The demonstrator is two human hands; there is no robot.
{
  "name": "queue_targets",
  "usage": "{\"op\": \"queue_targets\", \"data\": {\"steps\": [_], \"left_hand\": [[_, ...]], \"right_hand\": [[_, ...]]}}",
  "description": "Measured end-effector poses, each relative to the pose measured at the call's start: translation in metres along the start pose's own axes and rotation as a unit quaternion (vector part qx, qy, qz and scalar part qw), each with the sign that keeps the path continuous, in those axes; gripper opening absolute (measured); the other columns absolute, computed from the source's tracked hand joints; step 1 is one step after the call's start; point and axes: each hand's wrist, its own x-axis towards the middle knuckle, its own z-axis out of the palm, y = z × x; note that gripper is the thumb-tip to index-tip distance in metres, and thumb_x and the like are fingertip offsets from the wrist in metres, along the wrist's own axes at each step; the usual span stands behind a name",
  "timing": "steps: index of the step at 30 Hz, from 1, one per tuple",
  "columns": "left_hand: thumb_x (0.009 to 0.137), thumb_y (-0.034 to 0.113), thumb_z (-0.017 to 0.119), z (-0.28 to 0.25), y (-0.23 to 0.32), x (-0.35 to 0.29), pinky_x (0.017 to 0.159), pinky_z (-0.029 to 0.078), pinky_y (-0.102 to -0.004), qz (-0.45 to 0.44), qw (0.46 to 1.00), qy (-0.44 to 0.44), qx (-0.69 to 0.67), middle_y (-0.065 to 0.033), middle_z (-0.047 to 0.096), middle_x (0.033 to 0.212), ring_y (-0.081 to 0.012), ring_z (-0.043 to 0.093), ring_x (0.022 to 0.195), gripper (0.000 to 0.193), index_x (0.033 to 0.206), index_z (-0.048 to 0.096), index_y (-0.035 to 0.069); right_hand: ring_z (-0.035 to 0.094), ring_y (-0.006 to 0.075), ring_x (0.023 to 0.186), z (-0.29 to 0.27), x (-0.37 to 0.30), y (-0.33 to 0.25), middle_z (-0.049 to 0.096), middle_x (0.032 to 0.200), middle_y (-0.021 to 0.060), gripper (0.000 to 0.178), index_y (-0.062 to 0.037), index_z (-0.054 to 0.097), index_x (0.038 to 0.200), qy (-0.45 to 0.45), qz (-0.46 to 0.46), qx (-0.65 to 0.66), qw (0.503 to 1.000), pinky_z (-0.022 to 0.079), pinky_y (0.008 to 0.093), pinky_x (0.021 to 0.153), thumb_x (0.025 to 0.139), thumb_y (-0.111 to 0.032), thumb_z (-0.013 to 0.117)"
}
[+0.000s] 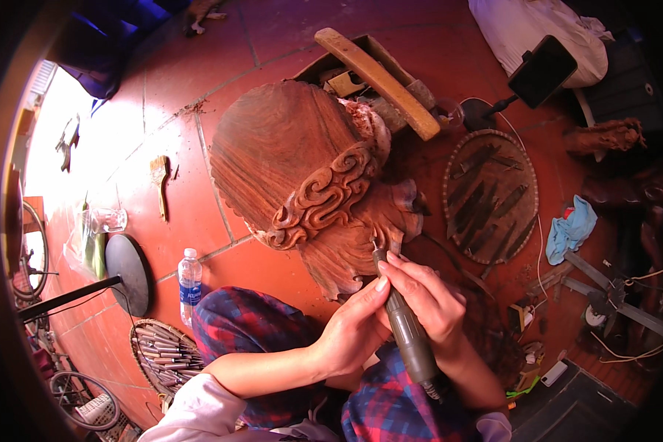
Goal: The person sits on the floor and uses a rotary carving tool to refine the details of a large wooden sculpture. They adjust the tool and the sculpture's position multiple times while working on the intricate patterns.
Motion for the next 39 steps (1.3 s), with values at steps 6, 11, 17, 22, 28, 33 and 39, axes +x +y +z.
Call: {"op": "queue_targets", "data": {"steps": [6,11,17,22,28,33,39], "left_hand": [[0.101,0.031,0.038,-0.001,-0.001,-0.008,0.099,0.039,-0.0333,-0.011,1.000,0.025,0.014,-0.0059,0.053,0.121,-0.0151,0.053,0.111,0.040,0.131,0.041,0.005],[0.101,0.031,0.037,-0.001,0.002,-0.013,0.100,0.039,-0.0342,-0.013,0.999,0.033,0.018,-0.0070,0.052,0.124,-0.0165,0.052,0.114,0.042,0.133,0.039,0.004],[0.101,0.030,0.037,-0.001,0.003,-0.011,0.098,0.040,-0.0342,-0.015,1.000,0.021,0.013,-0.0058,0.053,0.119,-0.0159,0.053,0.110,0.038,0.130,0.041,0.006],[0.101,0.029,0.039,0.002,0.001,-0.005,0.096,0.039,-0.0297,-0.008,1.000,-0.004,-0.015,-0.0029,0.053,0.113,-0.0119,0.051,0.107,0.034,0.125,0.044,0.006],[0.101,0.029,0.038,-0.003,-0.001,-0.001,0.097,0.039,-0.0298,-0.005,1.000,-0.014,-0.017,-0.0025,0.053,0.113,-0.0118,0.050,0.108,0.034,0.126,0.044,0.006],[0.101,0.029,0.036,-0.002,0.001,-0.007,0.093,0.044,-0.0329,-0.007,1.000,0.002,0.010,-0.0047,0.055,0.111,-0.0152,0.055,0.104,0.034,0.126,0.041,0.007],[0.098,0.028,0.048,-0.005,0.001,-0.014,0.086,0.046,-0.0304,0.031,0.946,0.017,0.321,-0.0063,0.061,0.099,-0.0154,0.059,0.093,0.030,0.115,0.051,0.003]], "right_hand": [[0.068,0.0272,0.090,0.002,-0.004,-0.006,0.066,0.101,0.0153,0.034,0.0009,0.066,0.105,-0.005,0.004,-0.001,1.000,0.055,0.0330,0.077,0.071,-0.002,0.069],[0.068,0.0274,0.092,0.004,-0.002,-0.009,0.066,0.102,0.0152,0.034,0.0013,0.066,0.105,-0.014,0.007,0.017,1.000,0.055,0.0332,0.077,0.071,-0.003,0.069],[0.068,0.0276,0.090,0.004,-0.003,-0.008,0.066,0.100,0.0162,0.034,0.0016,0.066,0.105,-0.009,0.010,0.019,1.000,0.055,0.0333,0.077,0.072,-0.004,0.069],[0.068,0.0267,0.088,0.001,0.000,-0.005,0.066,0.098,0.0159,0.033,0.0012,0.066,0.104,0.002,-0.001,0.000,1.000,0.056,0.0338,0.077,0.072,-0.003,0.070],[0.068,0.0269,0.089,-0.002,0.003,-0.006,0.066,0.098,0.0160,0.033,0.0012,0.066,0.105,-0.005,0.002,-0.009,1.000,0.056,0.0336,0.077,0.072,-0.003,0.069],[0.067,0.0271,0.091,0.000,-0.002,-0.006,0.066,0.100,0.0163,0.034,0.0017,0.066,0.105,-0.014,0.009,0.019,1.000,0.055,0.0336,0.079,0.072,-0.005,0.069],[0.068,0.0252,0.086,-0.015,0.006,-0.002,0.066,0.098,0.0174,0.036,0.0024,0.063,0.106,-0.024,0.038,0.110,0.993,0.055,0.0314,0.075,0.072,-0.008,0.072]]}}
